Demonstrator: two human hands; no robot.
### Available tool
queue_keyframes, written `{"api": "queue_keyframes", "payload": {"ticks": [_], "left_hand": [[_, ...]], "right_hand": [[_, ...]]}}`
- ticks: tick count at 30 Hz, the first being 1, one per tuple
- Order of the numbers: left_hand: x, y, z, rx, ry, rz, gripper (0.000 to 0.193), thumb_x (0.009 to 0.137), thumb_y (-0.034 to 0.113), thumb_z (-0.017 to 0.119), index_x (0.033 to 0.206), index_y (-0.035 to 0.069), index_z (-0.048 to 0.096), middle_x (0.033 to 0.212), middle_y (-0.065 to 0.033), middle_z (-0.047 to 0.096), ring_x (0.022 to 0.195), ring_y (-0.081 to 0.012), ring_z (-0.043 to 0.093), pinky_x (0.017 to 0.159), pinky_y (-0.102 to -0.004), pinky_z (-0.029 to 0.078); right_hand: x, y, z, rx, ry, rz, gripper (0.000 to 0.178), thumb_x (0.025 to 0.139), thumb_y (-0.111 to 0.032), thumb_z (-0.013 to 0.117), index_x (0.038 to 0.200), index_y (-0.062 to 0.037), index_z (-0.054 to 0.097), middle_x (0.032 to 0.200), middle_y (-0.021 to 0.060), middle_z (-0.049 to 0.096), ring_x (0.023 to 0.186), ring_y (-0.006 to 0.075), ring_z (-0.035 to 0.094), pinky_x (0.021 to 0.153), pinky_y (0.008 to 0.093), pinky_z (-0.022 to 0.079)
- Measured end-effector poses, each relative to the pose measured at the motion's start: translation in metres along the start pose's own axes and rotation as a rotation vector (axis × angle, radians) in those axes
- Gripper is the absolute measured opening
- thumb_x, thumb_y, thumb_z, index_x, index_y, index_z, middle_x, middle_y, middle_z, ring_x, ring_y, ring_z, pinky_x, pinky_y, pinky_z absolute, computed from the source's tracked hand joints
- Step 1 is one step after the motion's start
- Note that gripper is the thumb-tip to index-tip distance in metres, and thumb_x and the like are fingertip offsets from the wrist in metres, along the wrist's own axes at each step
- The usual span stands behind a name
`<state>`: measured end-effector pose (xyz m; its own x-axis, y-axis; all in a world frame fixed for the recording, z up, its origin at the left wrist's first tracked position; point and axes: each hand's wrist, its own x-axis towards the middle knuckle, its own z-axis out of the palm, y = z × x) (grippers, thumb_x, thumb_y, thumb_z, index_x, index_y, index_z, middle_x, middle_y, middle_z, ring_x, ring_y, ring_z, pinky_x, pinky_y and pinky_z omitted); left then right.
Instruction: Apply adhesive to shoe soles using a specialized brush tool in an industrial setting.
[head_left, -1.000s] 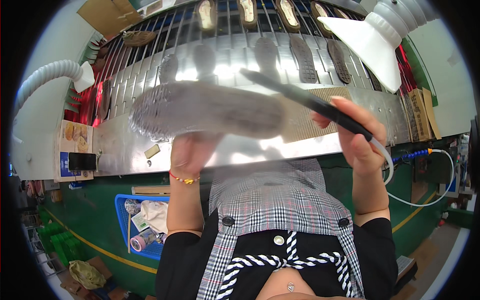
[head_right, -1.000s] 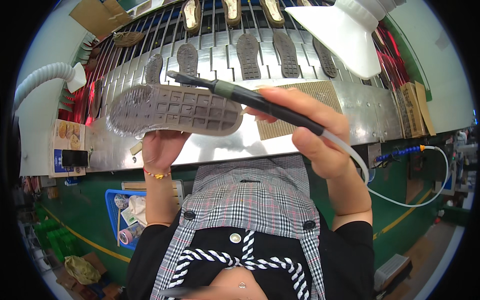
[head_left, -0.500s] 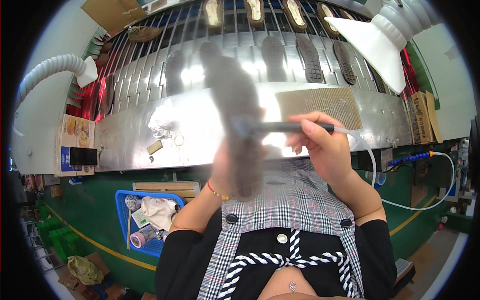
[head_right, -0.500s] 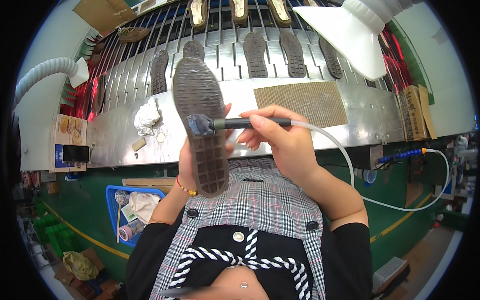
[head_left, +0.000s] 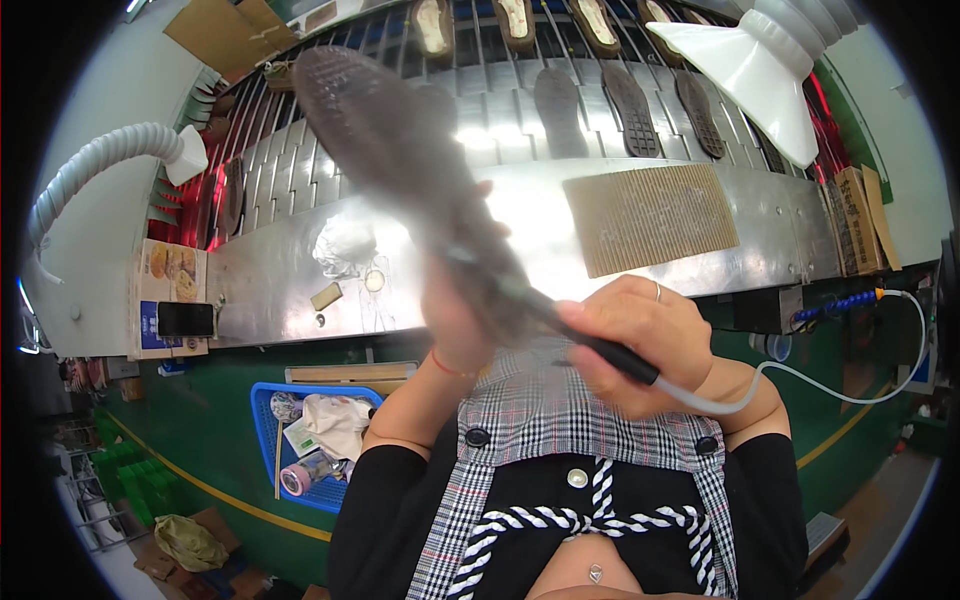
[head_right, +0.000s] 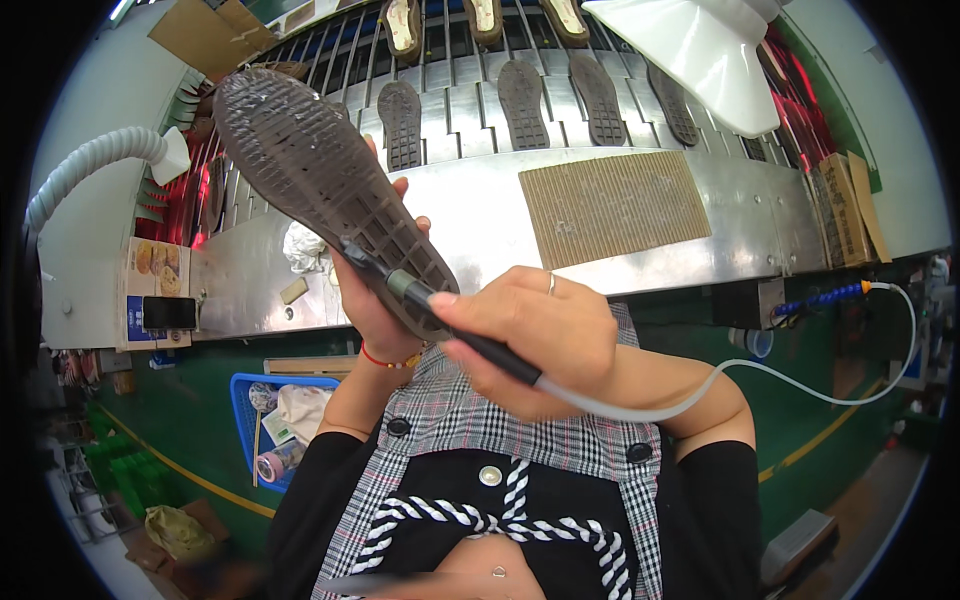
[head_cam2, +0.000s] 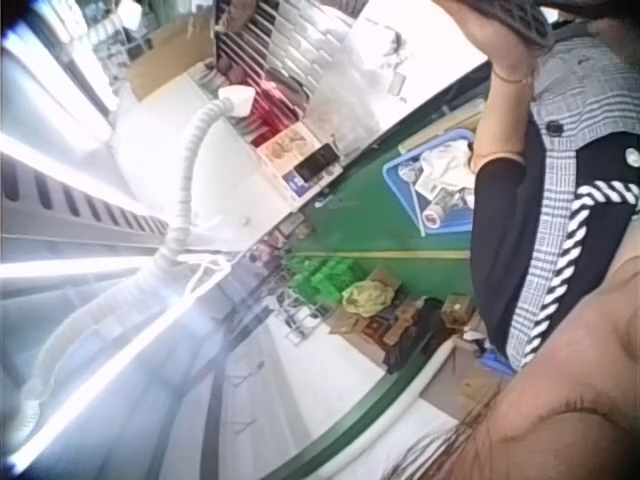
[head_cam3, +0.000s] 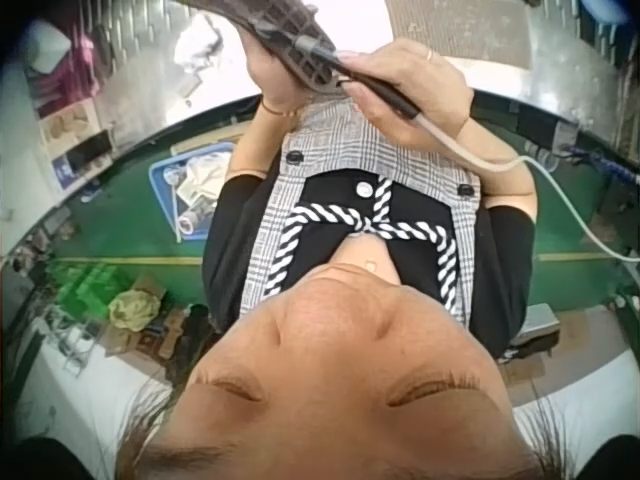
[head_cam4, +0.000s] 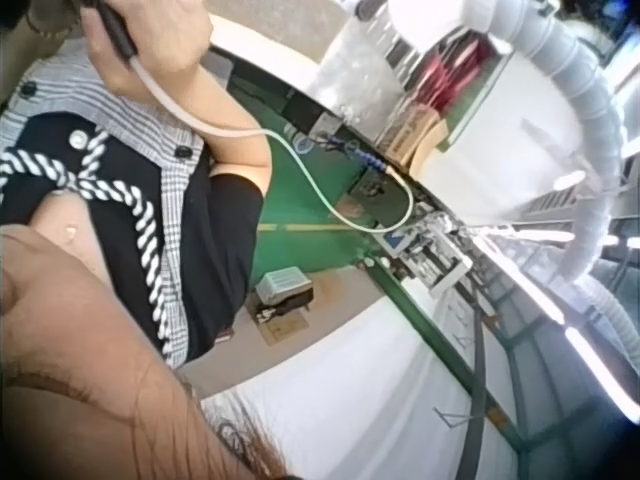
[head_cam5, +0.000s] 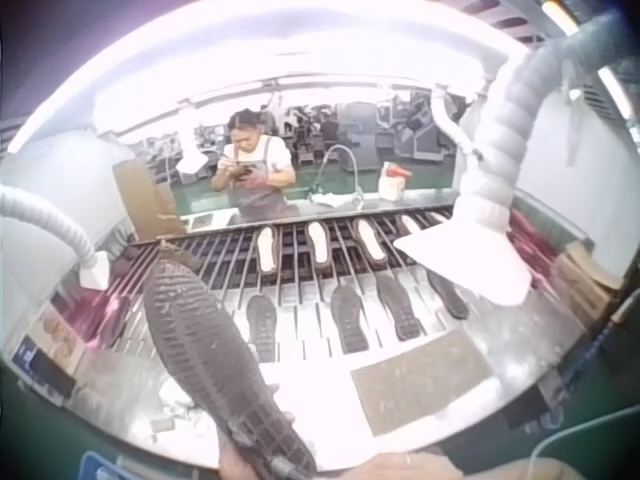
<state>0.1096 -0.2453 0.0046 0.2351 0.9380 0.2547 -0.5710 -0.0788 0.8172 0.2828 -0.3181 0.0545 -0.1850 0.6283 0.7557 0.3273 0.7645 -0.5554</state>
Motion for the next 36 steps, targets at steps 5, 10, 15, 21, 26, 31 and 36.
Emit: {"api": "queue_keyframes", "payload": {"ticks": [5, 10, 15, 21, 26, 31, 36], "left_hand": [[0.008, 0.003, -0.001, 0.075, 0.034, 0.179, 0.059, 0.108, 0.044, 0.028, 0.158, 0.014, 0.021, 0.164, -0.0102, 0.023, 0.136, -0.0251, 0.046, 0.097, -0.037, 0.057], [0.014, 0.005, -0.024, 0.002, -0.216, 0.197, 0.057, 0.108, 0.043, 0.024, 0.159, 0.017, 0.02, 0.164, -0.0094, 0.021, 0.138, -0.026, 0.044, 0.1, -0.0404, 0.056], [0.022, 0.009, -0.019, -0.613, -0.239, 0.203, 0.059, 0.108, 0.045, 0.022, 0.159, 0.016, 0.019, 0.165, -0.0075, 0.019, 0.142, -0.0285, 0.04, 0.103, -0.0466, 0.054], [0.033, 0.019, -0.016, -0.734, -0.45, 0.186, 0.058, 0.108, 0.041, 0.021, 0.158, 0.012, 0.021, 0.164, -0.0095, 0.02, 0.141, -0.0293, 0.041, 0.103, -0.0464, 0.054], [0.033, 0.025, -0.012, -0.371, 0.002, 0.262, 0.059, 0.108, 0.043, 0.022, 0.158, 0.011, 0.023, 0.163, -0.0124, 0.024, 0.138, -0.0303, 0.045, 0.1, -0.0461, 0.055], [0.038, 0.023, -0.029, -0.596, -0.092, 0.237, 0.061, 0.107, 0.045, 0.023, 0.156, 0.009, 0.027, 0.162, -0.0153, 0.027, 0.134, -0.0315, 0.05, 0.096, -0.0435, 0.055], [0.04, 0.024, -0.029, -0.575, -0.034, 0.101, 0.059, 0.107, 0.045, 0.027, 0.151, 0.007, 0.037, 0.156, -0.0204, 0.035, 0.13, -0.0303, 0.052, 0.096, -0.0412, 0.052]], "right_hand": [[-0.001, -0.005, -0.007, 0.083, -0.018, -0.024, 0.04, 0.072, 0.006, 0.077, 0.112, 0.0062, 0.068, 0.083, 0.0115, 0.07, 0.066, 0.0226, 0.067, 0.059, 0.0294, 0.055], [-0.003, -0.003, -0.005, 0.131, -0.013, -0.014, 0.039, 0.072, 0.007, 0.076, 0.111, 0.0066, 0.068, 0.083, 0.0122, 0.07, 0.066, 0.0227, 0.067, 0.058, 0.0295, 0.054], [-0.007, -0.001, 0.0, 0.162, -0.044, -0.004, 0.038, 0.072, 0.006, 0.076, 0.109, 0.0062, 0.069, 0.084, 0.013, 0.07, 0.065, 0.0231, 0.067, 0.058, 0.0301, 0.055], [-0.007, 0.003, -0.003, 0.143, -0.047, 0.049, 0.035, 0.072, 0.005, 0.075, 0.107, 0.0064, 0.071, 0.086, 0.0136, 0.072, 0.066, 0.0241, 0.068, 0.059, 0.0303, 0.055], [-0.008, 0.008, -0.004, 0.221, -0.076, 0.044, 0.035, 0.071, 0.004, 0.077, 0.106, 0.005, 0.072, 0.086, 0.0129, 0.072, 0.067, 0.025, 0.068, 0.058, 0.031, 0.054], [-0.006, 0.005, -0.005, 0.244, -0.143, -0.008, 0.037, 0.069, 0.005, 0.076, 0.106, 0.0048, 0.072, 0.086, 0.0135, 0.072, 0.069, 0.0247, 0.069, 0.061, 0.0317, 0.055], [-0.009, 0.006, -0.008, 0.215, -0.249, 0.03, 0.035, 0.073, 0.003, 0.075, 0.107, -0.0013, 0.072, 0.096, 0.0125, 0.073, 0.081, 0.0277, 0.071, 0.072, 0.0329, 0.057]]}}
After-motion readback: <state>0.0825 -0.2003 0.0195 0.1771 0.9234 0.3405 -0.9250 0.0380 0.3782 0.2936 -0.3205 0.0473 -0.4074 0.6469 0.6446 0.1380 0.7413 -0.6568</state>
